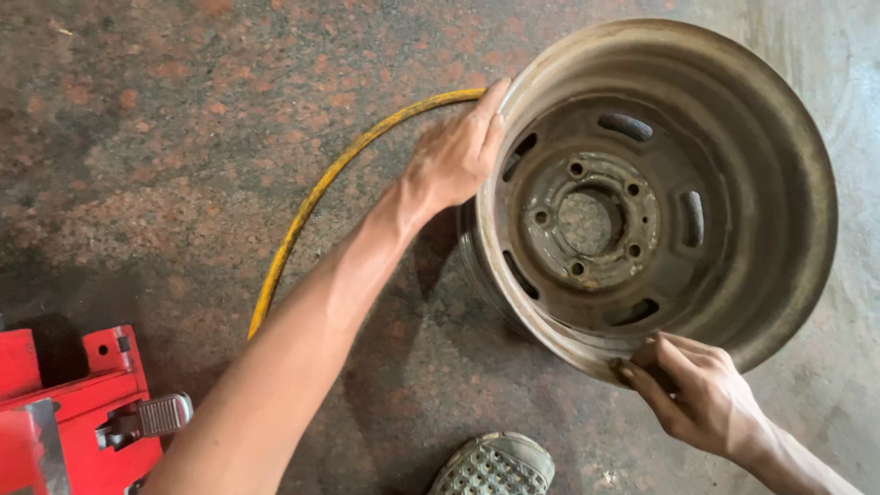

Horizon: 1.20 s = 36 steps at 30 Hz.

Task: The person scrubs the inside and outside surfaces of a metal wheel rim using a small abrasive pad. They rotate the rim to access different areas and continue scrubbing the edges and inner sections.

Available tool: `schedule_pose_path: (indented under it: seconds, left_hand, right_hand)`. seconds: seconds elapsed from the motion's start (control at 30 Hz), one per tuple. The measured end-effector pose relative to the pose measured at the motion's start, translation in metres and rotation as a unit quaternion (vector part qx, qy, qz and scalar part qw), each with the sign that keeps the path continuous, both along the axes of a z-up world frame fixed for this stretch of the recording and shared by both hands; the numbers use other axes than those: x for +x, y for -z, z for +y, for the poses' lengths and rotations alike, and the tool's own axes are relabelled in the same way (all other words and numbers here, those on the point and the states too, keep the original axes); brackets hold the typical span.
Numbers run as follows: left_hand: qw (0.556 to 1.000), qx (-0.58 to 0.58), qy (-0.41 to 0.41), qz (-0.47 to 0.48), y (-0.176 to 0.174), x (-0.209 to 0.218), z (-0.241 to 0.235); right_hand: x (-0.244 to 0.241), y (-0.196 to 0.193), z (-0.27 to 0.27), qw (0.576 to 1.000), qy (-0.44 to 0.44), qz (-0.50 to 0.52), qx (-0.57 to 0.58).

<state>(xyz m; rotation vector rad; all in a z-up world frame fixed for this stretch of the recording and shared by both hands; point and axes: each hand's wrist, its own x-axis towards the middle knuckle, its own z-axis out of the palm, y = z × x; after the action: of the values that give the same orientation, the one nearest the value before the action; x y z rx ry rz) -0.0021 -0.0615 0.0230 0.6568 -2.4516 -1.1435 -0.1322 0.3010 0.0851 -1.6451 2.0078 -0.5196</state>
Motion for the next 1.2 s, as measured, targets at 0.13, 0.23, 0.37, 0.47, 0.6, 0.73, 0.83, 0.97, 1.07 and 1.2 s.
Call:
schedule_pose_path:
  seconds: [0.13, 0.23, 0.37, 0.47, 0.6, 0.73, 0.83, 0.97, 1.07, 1.2]
  left_hand:
    - [0.999, -0.02, -0.036, -0.003, 0.002, 0.005, 0.008]
    - [0.997, -0.056, -0.057, 0.005, -0.002, 0.01, 0.016]
    - [0.997, -0.034, -0.066, 0.028, -0.006, 0.012, 0.032]
    - [0.994, -0.026, -0.091, 0.054, -0.006, 0.015, 0.045]
    - [0.992, -0.006, -0.11, 0.055, -0.01, 0.017, 0.045]
    - [0.99, 0.064, -0.097, 0.074, -0.013, 0.021, 0.044]
    - [0.989, 0.032, -0.101, 0.101, -0.012, 0.019, 0.045]
    - [0.991, 0.067, -0.11, 0.036, -0.026, 0.018, 0.045]
    - [0.986, 0.117, -0.117, -0.033, -0.03, 0.022, 0.049]
    - [0.987, 0.004, -0.118, 0.113, -0.017, 0.02, 0.047]
  right_hand:
    - [-0.019, -0.001, 0.0, 0.993, -0.105, -0.055, -0.022]
    - [-0.03, -0.004, -0.001, 0.985, -0.154, -0.077, -0.018]
    - [-0.048, -0.001, 0.003, 0.983, -0.166, -0.042, 0.066]
    - [-0.056, -0.003, 0.005, 0.974, -0.166, -0.036, 0.153]
    - [-0.01, -0.005, -0.031, 0.983, -0.136, -0.112, 0.055]
    - [0.036, 0.006, -0.083, 0.975, 0.043, -0.14, 0.17]
    - [0.023, 0.006, -0.071, 0.979, -0.066, -0.173, 0.089]
    - [-0.032, -0.018, -0.03, 0.972, -0.17, -0.088, 0.133]
    - [-0.027, -0.012, -0.032, 0.977, -0.19, -0.071, 0.057]
    - [0.033, 0.023, -0.075, 0.99, -0.006, -0.114, 0.088]
